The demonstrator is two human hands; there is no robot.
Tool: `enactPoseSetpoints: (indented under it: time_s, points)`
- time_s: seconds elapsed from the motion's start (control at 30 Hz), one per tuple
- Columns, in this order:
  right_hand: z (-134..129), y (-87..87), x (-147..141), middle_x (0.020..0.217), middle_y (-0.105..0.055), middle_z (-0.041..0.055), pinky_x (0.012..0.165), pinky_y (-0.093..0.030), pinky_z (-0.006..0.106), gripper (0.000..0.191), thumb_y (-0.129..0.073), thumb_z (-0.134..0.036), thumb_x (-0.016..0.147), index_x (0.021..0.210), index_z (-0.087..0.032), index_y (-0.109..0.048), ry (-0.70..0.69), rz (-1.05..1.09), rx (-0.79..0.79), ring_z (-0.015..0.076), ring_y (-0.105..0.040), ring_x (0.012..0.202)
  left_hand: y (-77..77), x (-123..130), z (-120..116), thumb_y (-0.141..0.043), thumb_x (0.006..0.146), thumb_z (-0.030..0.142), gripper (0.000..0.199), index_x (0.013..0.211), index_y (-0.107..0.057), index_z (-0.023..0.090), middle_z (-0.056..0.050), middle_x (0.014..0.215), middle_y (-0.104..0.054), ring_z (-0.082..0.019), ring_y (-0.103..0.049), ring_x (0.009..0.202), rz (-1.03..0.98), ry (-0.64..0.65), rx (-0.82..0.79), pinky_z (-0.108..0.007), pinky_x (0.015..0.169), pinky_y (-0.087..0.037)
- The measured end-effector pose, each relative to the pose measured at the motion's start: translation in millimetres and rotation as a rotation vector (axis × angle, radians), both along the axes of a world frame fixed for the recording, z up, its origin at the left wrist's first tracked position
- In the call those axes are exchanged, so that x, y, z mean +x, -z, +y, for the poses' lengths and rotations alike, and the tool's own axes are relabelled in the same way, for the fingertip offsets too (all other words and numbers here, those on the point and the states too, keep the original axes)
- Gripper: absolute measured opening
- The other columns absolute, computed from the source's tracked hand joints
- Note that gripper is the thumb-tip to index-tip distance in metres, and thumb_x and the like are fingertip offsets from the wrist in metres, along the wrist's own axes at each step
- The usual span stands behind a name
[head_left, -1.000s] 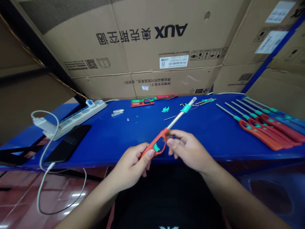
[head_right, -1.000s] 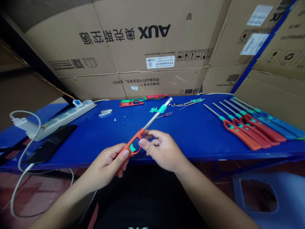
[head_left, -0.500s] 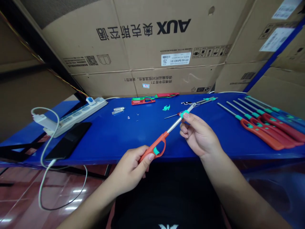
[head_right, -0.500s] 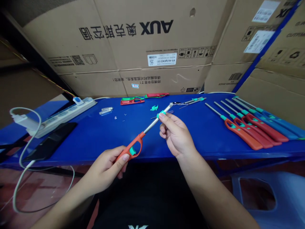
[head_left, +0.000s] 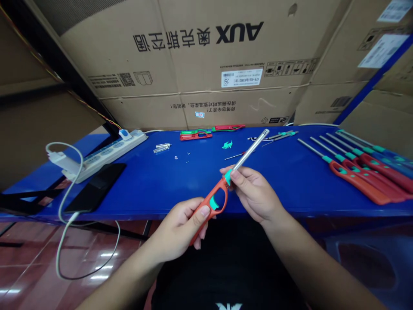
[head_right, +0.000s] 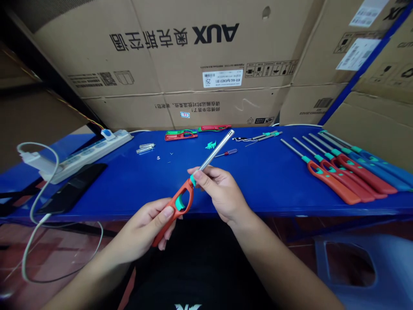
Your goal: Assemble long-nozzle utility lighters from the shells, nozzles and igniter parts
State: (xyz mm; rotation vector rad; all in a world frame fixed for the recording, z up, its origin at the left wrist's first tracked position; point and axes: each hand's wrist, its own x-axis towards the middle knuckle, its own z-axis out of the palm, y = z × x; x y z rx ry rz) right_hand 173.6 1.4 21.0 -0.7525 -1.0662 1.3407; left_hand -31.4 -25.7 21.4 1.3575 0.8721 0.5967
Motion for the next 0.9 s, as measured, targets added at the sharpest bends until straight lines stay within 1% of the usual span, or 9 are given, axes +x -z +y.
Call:
enactPoseSetpoints:
  time_s: [0.13,0.23,0.3,0.4,0.47,0.57,0.63,0.77,0.9]
  points:
    - [-0.4,10.8,-10.0,0.097,-0.073,0.0025,0.085,-0.050,0.032,0.017,-0.075,-0.042,0.084,0.084,-0.026,-0.080,0.094,-0.030,0.079,0.0151,-0.063,0.087,2.5,6.5,-1.5,-0.052,0.094,0.061,0.048,0.092,-0.058,0.014,0.005,0.057,-0.055,-0.005,-0.051,0.040,-0.023,-0.018,0.005,-0.013,0.040,-0.037]
    - [-1.5,19.3,-20.4,0.095,-0.072,0.0027,0.089,-0.051,0.034,0.018,-0.070,-0.040,0.089,0.083,-0.026,-0.080,0.190,-0.051,0.113,0.0166,-0.065,0.091,4.5,9.1,-2.5,-0.051,0.096,0.060,0.046,0.091,-0.057,0.014,0.005,0.058,-0.055,-0.006,-0.051,0.041,0.002,-0.053,0.041,-0.014,0.040,-0.037]
    - [-1.3,20.5,-26.8,0.094,-0.072,0.0029,0.088,-0.052,0.035,0.019,-0.069,-0.041,0.090,0.086,-0.026,-0.080,0.212,-0.054,0.128,0.0174,-0.066,0.091,6.5,10.3,-3.5,-0.052,0.096,0.058,0.044,0.089,-0.056,0.015,0.004,0.059,-0.056,-0.006,-0.053,0.042,0.026,-0.089,0.084,-0.015,0.041,-0.038]
    - [-0.8,14.4,-30.7,0.096,-0.073,0.0035,0.087,-0.053,0.035,0.022,-0.068,-0.044,0.090,0.088,-0.026,-0.080,0.228,-0.096,0.125,0.0181,-0.068,0.092,10.0,13.3,-5.4,-0.053,0.095,0.058,0.044,0.088,-0.056,0.015,0.004,0.060,-0.057,-0.006,-0.054,0.043,0.016,-0.151,0.128,-0.015,0.042,-0.039]
    - [-1.5,7.1,-27.6,0.091,-0.074,0.0034,0.082,-0.053,0.033,0.026,-0.066,-0.046,0.091,0.091,-0.025,-0.080,0.212,-0.179,0.097,0.0176,-0.068,0.087,12.5,16.0,-6.0,-0.055,0.094,0.061,0.046,0.091,-0.056,0.015,0.005,0.059,-0.056,-0.006,-0.054,0.041,-0.057,-0.166,0.079,-0.014,0.041,-0.040]
    - [-4.1,-4.2,-17.2,0.081,-0.074,0.0033,0.075,-0.053,0.031,0.034,-0.061,-0.050,0.093,0.095,-0.023,-0.080,0.193,-0.319,0.084,0.0164,-0.067,0.078,16.8,18.9,-5.0,-0.055,0.093,0.062,0.048,0.094,-0.059,0.014,0.005,0.055,-0.056,-0.005,-0.050,0.036,-0.225,-0.147,-0.097,-0.013,0.038,-0.038]
    - [-5.9,-8.8,-11.0,0.080,-0.074,0.0037,0.074,-0.053,0.030,0.036,-0.060,-0.051,0.093,0.094,-0.021,-0.080,0.177,-0.341,0.091,0.0157,-0.066,0.075,20.3,19.8,-3.6,-0.056,0.093,0.061,0.048,0.093,-0.061,0.013,0.004,0.052,-0.056,-0.005,-0.048,0.033,-0.329,-0.133,-0.201,-0.013,0.036,-0.037]
    - [-5.8,-7.5,-10.3,0.078,-0.074,0.0031,0.069,-0.053,0.028,0.034,-0.068,-0.051,0.087,0.096,-0.021,-0.080,0.047,-0.195,-0.032,0.0147,-0.066,0.072,27.3,24.4,-3.3,-0.058,0.093,0.057,0.045,0.088,-0.063,0.013,0.003,0.047,-0.055,-0.006,-0.045,0.029,-0.500,-0.085,-0.331,-0.014,0.033,-0.036]
    - [-1.8,-2.0,-15.5,0.083,-0.074,0.0026,0.071,-0.051,0.027,0.031,-0.073,-0.050,0.084,0.094,-0.022,-0.079,0.021,-0.072,-0.101,0.0123,-0.065,0.073,28.4,31.1,-5.0,-0.059,0.093,0.054,0.041,0.087,-0.063,0.013,0.004,0.046,-0.053,-0.006,-0.042,0.027,-0.586,-0.069,-0.386,-0.015,0.033,-0.037]
